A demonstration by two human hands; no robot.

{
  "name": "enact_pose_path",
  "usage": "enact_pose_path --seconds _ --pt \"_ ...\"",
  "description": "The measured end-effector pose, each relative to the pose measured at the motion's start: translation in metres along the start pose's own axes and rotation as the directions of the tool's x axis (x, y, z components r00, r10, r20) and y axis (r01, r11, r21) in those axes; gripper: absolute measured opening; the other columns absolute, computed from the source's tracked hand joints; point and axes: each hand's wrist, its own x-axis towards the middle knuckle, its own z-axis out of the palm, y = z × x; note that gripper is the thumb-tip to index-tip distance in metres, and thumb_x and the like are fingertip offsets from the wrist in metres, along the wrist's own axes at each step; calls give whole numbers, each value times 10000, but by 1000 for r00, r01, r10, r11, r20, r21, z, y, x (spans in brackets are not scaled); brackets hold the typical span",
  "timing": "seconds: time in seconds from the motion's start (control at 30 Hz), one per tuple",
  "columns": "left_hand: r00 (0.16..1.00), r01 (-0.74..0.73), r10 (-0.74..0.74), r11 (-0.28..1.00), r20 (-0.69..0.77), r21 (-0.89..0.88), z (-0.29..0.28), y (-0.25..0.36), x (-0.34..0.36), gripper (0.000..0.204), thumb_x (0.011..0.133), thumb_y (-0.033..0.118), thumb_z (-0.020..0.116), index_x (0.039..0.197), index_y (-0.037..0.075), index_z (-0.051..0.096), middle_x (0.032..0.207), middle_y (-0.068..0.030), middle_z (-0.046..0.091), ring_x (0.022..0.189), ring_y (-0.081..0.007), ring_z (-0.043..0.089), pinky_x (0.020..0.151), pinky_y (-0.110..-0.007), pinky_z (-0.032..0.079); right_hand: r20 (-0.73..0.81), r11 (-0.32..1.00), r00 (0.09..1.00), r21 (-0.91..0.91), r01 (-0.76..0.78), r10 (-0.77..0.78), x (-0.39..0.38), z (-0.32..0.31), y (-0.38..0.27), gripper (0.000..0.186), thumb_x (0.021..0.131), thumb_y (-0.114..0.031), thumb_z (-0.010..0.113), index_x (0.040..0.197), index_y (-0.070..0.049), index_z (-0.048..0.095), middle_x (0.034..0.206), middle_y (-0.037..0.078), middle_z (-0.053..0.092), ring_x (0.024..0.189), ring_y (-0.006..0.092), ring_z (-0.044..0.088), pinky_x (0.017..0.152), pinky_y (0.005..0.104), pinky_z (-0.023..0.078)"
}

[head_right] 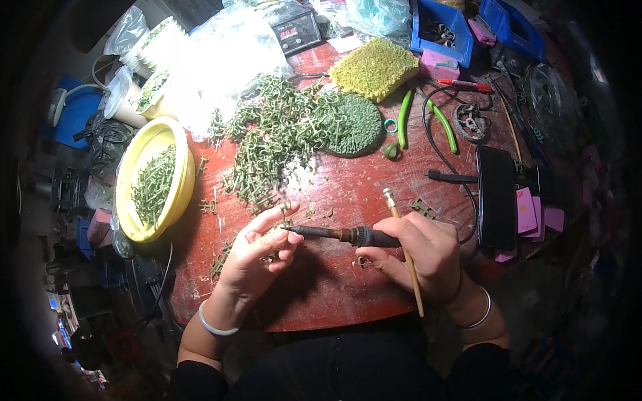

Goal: The person uses a soldering iron to join small green components together on a cluttered red table. They pick parts from a pile, fuse them with heat, and clean the tool on a sponge.

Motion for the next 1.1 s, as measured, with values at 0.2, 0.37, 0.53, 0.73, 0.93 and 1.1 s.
enact_pose_path --seconds 0.2,0.37,0.53,0.73,0.93,1.1 --pt "1000 7 -7 1000 -15 8 2 1 -1 530 1018 150 706 1505 41 528 1094 -116 737 792 -70 585 616 -195 425 17 1000 1000 -6 -17 17 0 -1 -1 299 843 -206 889 996 -27 703 813 99 694 662 266 698 581 357 535" --pt "1000 7 -7 1000 -13 2 1 1 -1 535 1017 147 705 1510 44 524 1086 -112 738 791 -70 584 617 -196 423 15 1000 1000 -8 -13 13 0 1 0 299 839 -207 891 987 -29 701 803 94 690 651 263 690 571 352 526" --pt "1000 9 -9 1000 -19 -2 1 1 -1 532 1015 143 708 1507 44 530 1082 -115 738 790 -72 585 617 -196 428 14 1000 1000 -12 -15 15 0 2 0 299 838 -208 891 986 -30 702 800 94 689 648 264 689 572 354 526" --pt "1000 2 -2 1000 -3 -14 1 -2 1 521 1016 134 705 1501 43 538 1085 -122 741 786 -73 587 612 -194 432 -11 1000 1000 5 -15 15 -1 -1 0 296 858 -214 882 999 -24 703 801 98 690 652 261 689 571 354 524" --pt "1000 4 -4 1000 -6 -30 -3 -5 0 494 1018 116 701 1481 45 546 1091 -128 749 771 -75 600 614 -197 437 -72 999 996 11 -52 53 1 1 7 306 882 -229 870 1000 -5 699 798 116 676 650 247 673 572 341 504" --pt "974 -145 174 970 -145 195 8 6 -6 426 1013 76 708 1416 25 580 1068 -135 766 796 -78 636 655 -205 484 -199 994 974 32 -105 109 1 0 8 305 901 -231 856 977 5 679 760 118 635 614 254 611 556 349 463"
